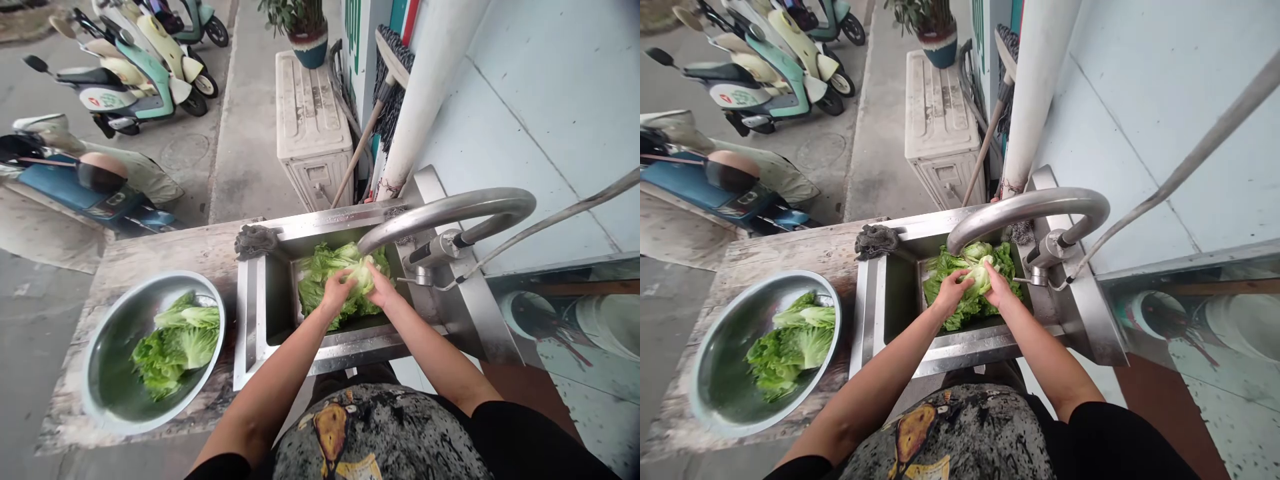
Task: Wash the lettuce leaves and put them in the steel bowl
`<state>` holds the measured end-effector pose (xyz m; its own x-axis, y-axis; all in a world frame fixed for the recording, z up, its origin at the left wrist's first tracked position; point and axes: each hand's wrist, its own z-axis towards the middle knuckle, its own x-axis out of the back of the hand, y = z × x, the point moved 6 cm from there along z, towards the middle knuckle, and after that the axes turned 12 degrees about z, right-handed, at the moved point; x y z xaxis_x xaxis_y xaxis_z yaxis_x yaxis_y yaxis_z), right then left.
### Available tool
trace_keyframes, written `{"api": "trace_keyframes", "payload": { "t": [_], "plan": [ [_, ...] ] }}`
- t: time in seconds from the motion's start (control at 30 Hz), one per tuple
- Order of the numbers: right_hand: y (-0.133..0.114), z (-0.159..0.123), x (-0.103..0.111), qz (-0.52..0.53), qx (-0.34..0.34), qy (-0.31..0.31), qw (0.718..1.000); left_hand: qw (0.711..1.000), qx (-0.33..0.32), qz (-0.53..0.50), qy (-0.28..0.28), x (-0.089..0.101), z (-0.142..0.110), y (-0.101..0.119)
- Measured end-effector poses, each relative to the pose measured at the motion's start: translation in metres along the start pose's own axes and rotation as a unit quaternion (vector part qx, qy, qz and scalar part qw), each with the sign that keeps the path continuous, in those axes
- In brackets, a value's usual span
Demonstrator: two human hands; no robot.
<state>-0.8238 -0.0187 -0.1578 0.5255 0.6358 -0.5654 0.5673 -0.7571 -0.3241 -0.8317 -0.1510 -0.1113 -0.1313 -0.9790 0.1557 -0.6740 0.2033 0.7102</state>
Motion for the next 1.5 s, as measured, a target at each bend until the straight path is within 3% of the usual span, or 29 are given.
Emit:
{"api": "trace_keyframes", "payload": {
  "t": [0.13,0.33,0.47,0.8,1.13,1.23,1.4,1.5],
  "plan": [
    [-0.001,-0.008,-0.004,0.029,0.010,-0.002,1.000,0.999,0.034,-0.018,-0.012,-0.010,-0.009,0.011],
    [-0.001,-0.016,-0.011,0.095,0.007,0.036,0.995,0.996,0.080,-0.042,0.019,-0.014,-0.014,0.024],
    [-0.008,-0.018,-0.018,0.098,0.008,0.039,0.994,0.990,0.108,-0.088,-0.006,-0.017,-0.016,0.034],
    [-0.013,-0.017,-0.029,0.087,0.027,0.046,0.995,0.991,0.120,-0.046,0.020,-0.013,-0.011,0.046],
    [-0.026,-0.014,-0.036,0.082,0.049,0.057,0.994,0.993,0.055,-0.085,-0.055,-0.011,0.006,0.040],
    [-0.026,-0.018,-0.037,0.073,0.058,0.059,0.994,0.995,0.023,-0.087,-0.046,-0.009,0.007,0.037],
    [-0.021,-0.004,-0.018,0.085,0.081,0.070,0.991,0.994,0.004,-0.104,-0.044,-0.007,0.021,0.020],
    [-0.022,0.006,-0.005,0.070,0.097,0.098,0.988,0.995,-0.015,-0.089,-0.029,0.006,0.032,0.019]
  ]
}}
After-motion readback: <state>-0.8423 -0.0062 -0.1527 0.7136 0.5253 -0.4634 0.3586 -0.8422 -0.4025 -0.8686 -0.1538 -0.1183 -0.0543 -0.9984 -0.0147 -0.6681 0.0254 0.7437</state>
